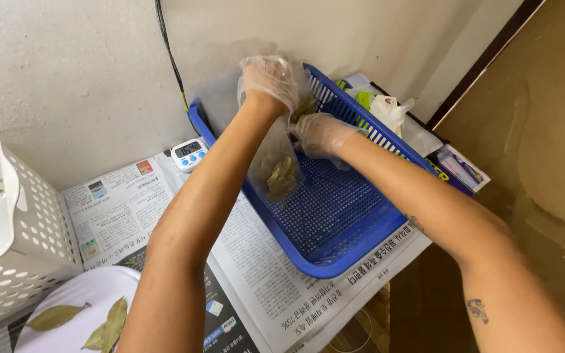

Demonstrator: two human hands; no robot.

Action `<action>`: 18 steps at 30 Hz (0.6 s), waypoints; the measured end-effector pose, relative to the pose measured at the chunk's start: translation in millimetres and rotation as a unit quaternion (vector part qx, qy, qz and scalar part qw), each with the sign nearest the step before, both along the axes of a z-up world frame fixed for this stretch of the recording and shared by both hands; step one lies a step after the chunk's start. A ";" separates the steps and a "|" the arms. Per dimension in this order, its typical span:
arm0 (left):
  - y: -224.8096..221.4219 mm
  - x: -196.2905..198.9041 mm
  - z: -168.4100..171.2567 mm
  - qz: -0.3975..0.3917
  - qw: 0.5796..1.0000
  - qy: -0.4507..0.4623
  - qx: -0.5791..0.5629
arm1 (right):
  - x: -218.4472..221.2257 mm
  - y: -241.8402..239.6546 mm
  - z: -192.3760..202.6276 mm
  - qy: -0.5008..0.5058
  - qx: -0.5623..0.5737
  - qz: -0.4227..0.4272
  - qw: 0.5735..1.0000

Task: The person, wearing clear plastic gloves, takes dried bay leaves from a large plastic bag and places them onto a digital kitchen scale to weigh them, then carefully transfers the weighed leaves into small plastic bags.

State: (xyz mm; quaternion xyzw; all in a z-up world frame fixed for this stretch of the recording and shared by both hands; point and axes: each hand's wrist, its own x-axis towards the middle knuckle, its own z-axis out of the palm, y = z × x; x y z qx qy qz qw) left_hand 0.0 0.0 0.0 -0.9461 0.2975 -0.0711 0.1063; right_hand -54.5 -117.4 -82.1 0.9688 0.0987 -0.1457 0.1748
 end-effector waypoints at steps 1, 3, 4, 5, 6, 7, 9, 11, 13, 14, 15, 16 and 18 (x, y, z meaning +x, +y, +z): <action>-3.9 2.4 -1.6 0.000 1.000 -0.002 -0.001 | 14.2 -12.4 -18.9 -0.002 -0.001 0.000 1.000; -10.2 6.4 -7.4 0.004 1.000 -0.004 -0.016 | 41.6 -35.6 -59.2 -0.092 0.007 0.123 0.988; -10.1 5.3 -7.5 0.004 1.000 -0.004 -0.016 | 48.0 -37.5 -64.4 -0.091 0.008 0.124 0.988; -11.4 3.9 -7.1 0.004 1.000 0.009 -0.006 | 53.9 -40.7 -68.9 -0.142 0.045 0.206 0.967; -12.7 2.3 -6.7 0.005 1.000 0.021 0.004 | 59.5 -44.0 -73.5 -0.192 0.082 0.285 0.936; -11.3 -3.4 -2.0 0.004 1.000 0.022 0.003 | 56.8 -40.0 -68.1 -0.191 0.082 0.284 0.936; -8.3 -14.3 8.6 -0.006 0.997 0.044 0.056 | 52.1 -31.7 -56.4 -0.195 0.207 0.172 0.943; -22.5 1.6 -5.3 0.002 0.998 0.028 0.053 | 68.3 -47.1 -77.2 -0.192 0.275 0.175 0.926; -34.3 13.9 -18.0 0.012 0.999 0.011 0.052 | 76.0 -52.1 -87.2 -0.187 0.342 0.178 0.904; -39.0 18.6 -23.2 0.011 0.999 -0.006 0.049 | 75.9 -49.4 -86.2 -0.183 0.327 0.172 0.911; -43.8 25.6 -24.8 0.012 0.999 -0.028 0.044 | 79.3 -47.3 -81.3 -0.181 0.311 0.168 0.918; -45.0 28.0 -24.9 0.015 0.998 -0.032 0.043 | 80.3 -43.2 -74.7 -0.184 0.310 0.172 0.917; -49.2 30.6 -28.5 0.014 0.994 -0.094 0.062 | 78.3 -36.5 -65.4 -0.174 0.264 0.152 0.936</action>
